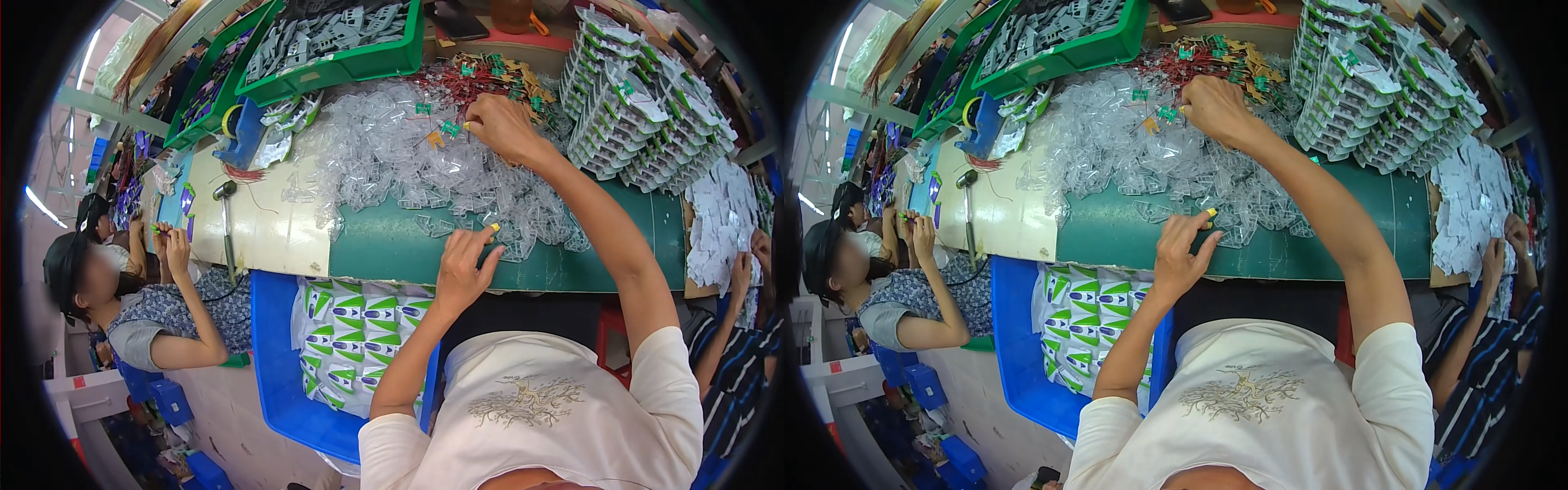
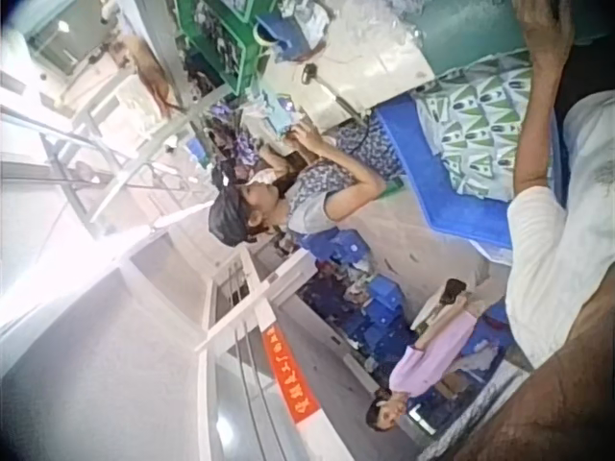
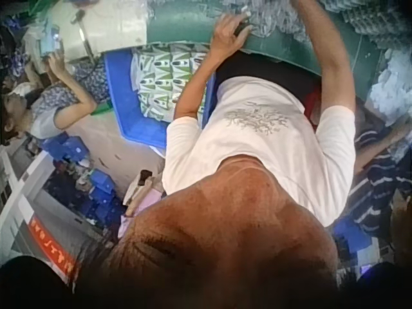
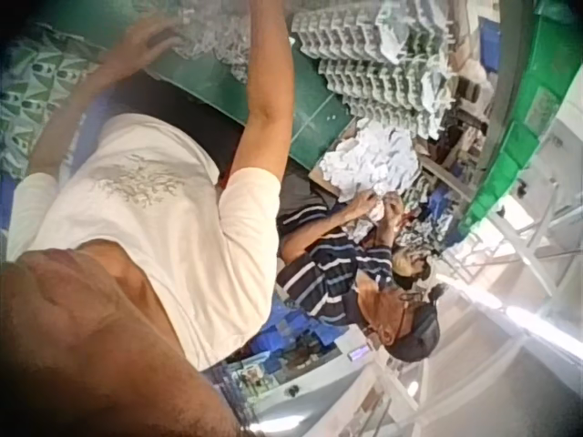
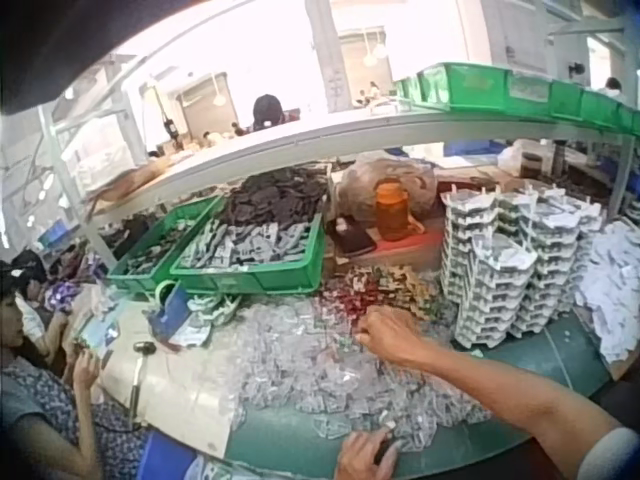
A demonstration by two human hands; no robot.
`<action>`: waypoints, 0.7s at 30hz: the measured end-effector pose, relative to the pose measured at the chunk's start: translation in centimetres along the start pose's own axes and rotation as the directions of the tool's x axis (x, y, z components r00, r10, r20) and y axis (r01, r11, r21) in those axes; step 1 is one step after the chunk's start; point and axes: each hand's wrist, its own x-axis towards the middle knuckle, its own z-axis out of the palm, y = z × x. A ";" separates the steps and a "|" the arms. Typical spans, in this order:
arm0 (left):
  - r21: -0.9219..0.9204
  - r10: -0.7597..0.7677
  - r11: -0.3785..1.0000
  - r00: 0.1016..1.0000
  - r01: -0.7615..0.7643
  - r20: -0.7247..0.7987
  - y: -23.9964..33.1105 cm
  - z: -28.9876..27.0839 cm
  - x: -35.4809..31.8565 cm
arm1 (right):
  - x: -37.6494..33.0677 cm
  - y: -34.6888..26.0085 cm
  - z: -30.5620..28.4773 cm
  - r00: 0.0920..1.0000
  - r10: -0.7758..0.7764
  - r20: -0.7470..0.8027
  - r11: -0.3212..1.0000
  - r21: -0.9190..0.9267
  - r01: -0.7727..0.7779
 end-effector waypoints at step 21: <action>-0.768 -0.531 0.480 0.838 0.423 0.129 2.5 -3.9 1.3 | -14.6 -3.6 -7.4 0.991 0.104 -0.081 0.868 0.494 -0.050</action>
